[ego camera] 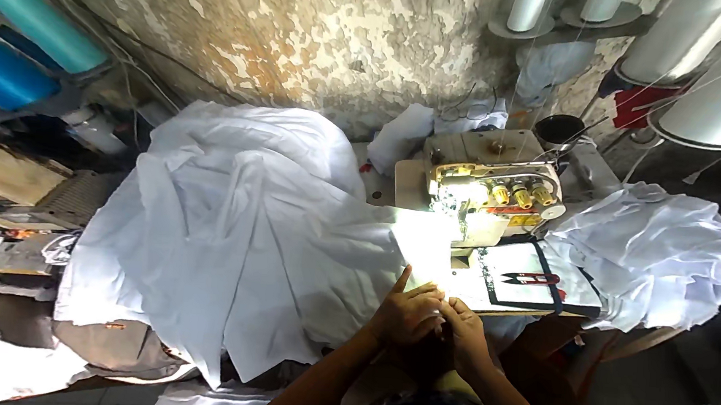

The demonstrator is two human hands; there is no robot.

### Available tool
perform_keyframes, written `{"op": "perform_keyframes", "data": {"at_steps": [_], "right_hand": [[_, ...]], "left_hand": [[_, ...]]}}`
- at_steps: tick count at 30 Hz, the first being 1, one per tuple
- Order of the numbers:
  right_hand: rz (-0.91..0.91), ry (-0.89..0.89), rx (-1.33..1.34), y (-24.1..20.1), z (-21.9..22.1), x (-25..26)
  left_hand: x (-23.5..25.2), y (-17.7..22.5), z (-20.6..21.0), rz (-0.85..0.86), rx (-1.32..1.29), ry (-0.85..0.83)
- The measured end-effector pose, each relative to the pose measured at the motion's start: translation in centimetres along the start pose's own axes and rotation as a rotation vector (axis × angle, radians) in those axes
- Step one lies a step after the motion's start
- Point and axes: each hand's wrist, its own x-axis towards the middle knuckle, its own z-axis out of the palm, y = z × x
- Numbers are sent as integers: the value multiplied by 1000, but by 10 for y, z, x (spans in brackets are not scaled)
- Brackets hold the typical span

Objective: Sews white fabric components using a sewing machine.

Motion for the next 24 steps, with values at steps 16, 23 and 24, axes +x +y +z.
{"op": "perform_keyframes", "data": {"at_steps": [16,23,24], "right_hand": [[-101,8,2,6,4,-5],[-99,35,7,-1,7,0],[-101,42,3,-3,8,2]], "left_hand": [[77,-20,-4,-307,337,-118],[83,-23,-3,-330,347,-128],[85,-24,-4,-337,343,-138]]}}
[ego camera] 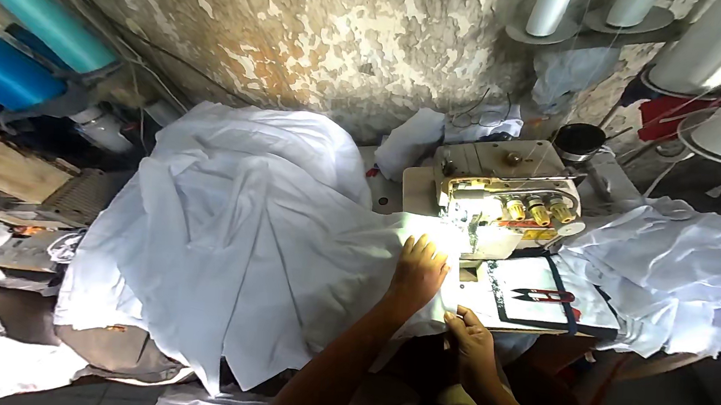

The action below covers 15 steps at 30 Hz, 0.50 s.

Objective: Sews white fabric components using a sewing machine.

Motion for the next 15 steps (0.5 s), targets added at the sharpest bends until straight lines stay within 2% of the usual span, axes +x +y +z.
{"op": "perform_keyframes", "data": {"at_steps": [4,10,15], "right_hand": [[14,22,-8,-4,2,10],[3,22,30,-10,8,24],[-68,26,1,-16,12,34]], "left_hand": [[7,-3,-1,-9,-8,-22],[-1,-3,10,96,71,118],[-1,2,8,90,120,125]]}}
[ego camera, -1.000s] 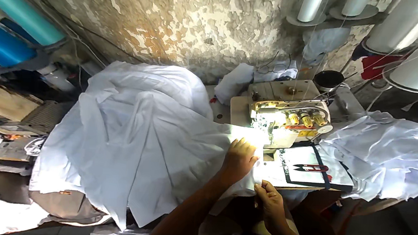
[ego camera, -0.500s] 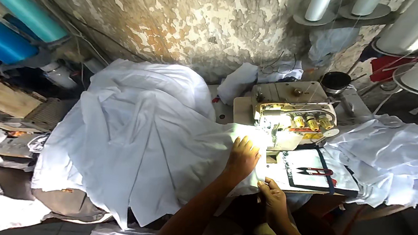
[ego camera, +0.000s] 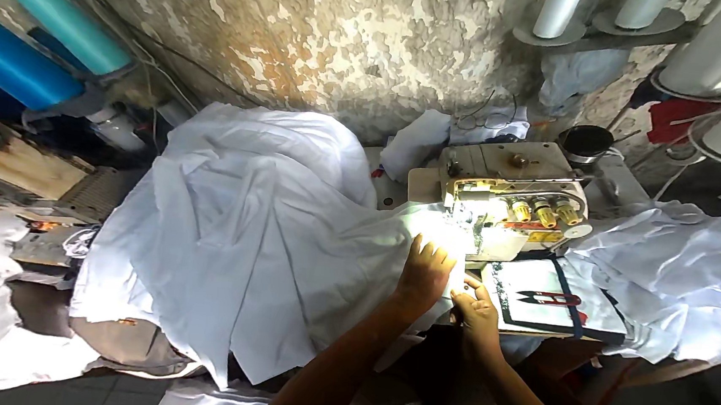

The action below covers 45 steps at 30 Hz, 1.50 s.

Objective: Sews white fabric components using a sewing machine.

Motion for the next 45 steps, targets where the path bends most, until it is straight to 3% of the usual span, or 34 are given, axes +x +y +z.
{"op": "perform_keyframes", "data": {"at_steps": [10,16,18,21,24,29,38,41,45], "right_hand": [[-181,-62,-102,-3,4,25],[-245,-64,-195,-6,8,44],[-294,-61,-336,-4,6,51],[-480,-32,-814,-5,-2,58],[-572,-15,-1099,-17,1,52],[-465,-70,-1254,-30,8,51],[-374,-175,-1281,-38,9,48],[-383,-181,-1035,-35,-11,41],[-555,70,-588,-43,-56,38]], "left_hand": [[-9,1,6,-100,48,127],[3,-6,5,-189,-33,83],[10,-8,0,-226,-78,26],[19,-14,-5,-280,-159,-104],[27,-19,-7,-323,-202,-178],[37,-34,-6,-307,-266,-186],[51,-63,2,-265,-397,-215],[57,-70,5,-279,-390,-246],[66,-72,8,-350,-386,-253]]}}
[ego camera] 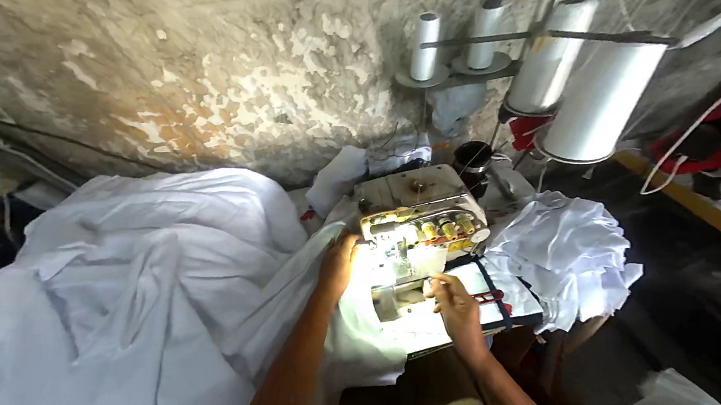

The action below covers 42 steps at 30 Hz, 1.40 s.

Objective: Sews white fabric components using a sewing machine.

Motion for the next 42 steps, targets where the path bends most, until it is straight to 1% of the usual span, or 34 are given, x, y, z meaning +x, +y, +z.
{"op": "perform_keyframes", "data": {"at_steps": [2,3,5,7,9,11,13,16,20,23,29,35,38,40,42], "right_hand": [[30,157,53,3,-34,21],[38,221,31,8,-50,36],[68,254,-81,20,-78,71],[129,185,-198,30,-98,108],[159,109,-306,42,-106,147],[209,56,-396,49,-107,182],[263,5,-440,57,-104,213],[322,-53,-481,69,-96,245],[376,-45,-538,71,-81,259],[350,-13,-522,75,-76,262],[337,-9,-559,81,-82,274],[273,-3,-540,97,-86,288],[289,-10,-495,100,-89,290],[323,-8,-426,102,-87,287],[317,10,-333,101,-86,280]], "left_hand": [[3,-2,2,-25,-17,13],[3,-2,1,-45,-19,7],[4,-3,0,-81,-11,-8],[4,-9,4,-56,-4,32],[4,-10,5,-53,2,42],[3,-8,2,-71,1,24],[2,-8,4,-58,6,55],[0,-10,6,-47,14,84],[-3,-12,8,-53,-2,96],[-4,-10,7,-73,-22,102],[-6,-7,9,-86,-38,129],[-6,2,5,-86,-31,127],[-5,5,3,-81,-47,121],[-3,5,2,-92,-54,95],[-2,3,2,-106,-52,86]]}}
